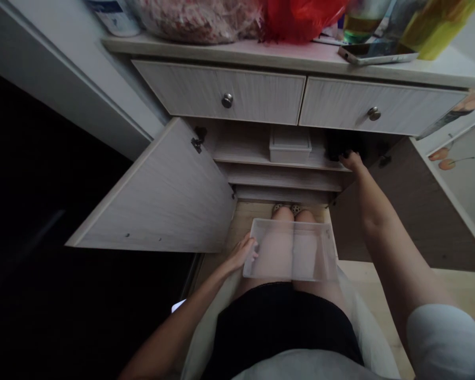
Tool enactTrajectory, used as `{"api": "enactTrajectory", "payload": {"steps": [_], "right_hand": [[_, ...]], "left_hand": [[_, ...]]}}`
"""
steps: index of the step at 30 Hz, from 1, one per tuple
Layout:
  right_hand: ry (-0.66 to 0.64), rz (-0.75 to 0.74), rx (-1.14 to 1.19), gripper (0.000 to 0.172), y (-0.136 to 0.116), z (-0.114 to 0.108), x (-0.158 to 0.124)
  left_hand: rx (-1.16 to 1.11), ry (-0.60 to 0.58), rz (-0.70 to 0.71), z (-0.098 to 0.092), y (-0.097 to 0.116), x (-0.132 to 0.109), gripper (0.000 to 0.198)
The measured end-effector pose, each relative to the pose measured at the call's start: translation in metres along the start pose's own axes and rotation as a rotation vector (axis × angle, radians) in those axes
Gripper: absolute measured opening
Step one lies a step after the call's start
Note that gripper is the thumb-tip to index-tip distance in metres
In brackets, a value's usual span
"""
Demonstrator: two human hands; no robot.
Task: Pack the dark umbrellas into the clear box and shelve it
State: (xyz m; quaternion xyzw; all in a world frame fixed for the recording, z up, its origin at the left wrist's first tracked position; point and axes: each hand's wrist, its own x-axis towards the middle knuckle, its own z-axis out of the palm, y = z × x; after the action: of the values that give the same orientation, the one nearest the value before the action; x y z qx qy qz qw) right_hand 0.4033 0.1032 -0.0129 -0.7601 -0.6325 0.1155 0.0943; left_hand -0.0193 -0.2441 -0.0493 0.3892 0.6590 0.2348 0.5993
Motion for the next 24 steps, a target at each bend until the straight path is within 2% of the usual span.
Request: {"api": "enactTrajectory", "payload": {"steps": [3,8,12,18,24], "right_hand": [[-0.052,0.082,0.012,0.057,-0.008,0.000,0.005],[-0.074,0.128,0.009,0.064,-0.029,0.002,0.021],[-0.090,0.135,-0.001,0.063,-0.048,0.009,0.032],[-0.040,0.154,-0.032,0.057,-0.059,0.023,0.021],[0.051,0.207,-0.090,0.070,-0.054,0.025,-0.009]], "left_hand": [[0.049,-0.006,0.080,-0.002,0.001,-0.005,0.047],[0.066,-0.058,-0.063,-0.001,0.005,-0.009,0.077],[0.119,-0.072,-0.024,0.000,0.006,-0.012,0.087],[0.123,-0.073,0.003,-0.001,0.006,-0.008,0.087],[0.069,-0.075,0.003,0.000,0.002,-0.004,0.074]]}}
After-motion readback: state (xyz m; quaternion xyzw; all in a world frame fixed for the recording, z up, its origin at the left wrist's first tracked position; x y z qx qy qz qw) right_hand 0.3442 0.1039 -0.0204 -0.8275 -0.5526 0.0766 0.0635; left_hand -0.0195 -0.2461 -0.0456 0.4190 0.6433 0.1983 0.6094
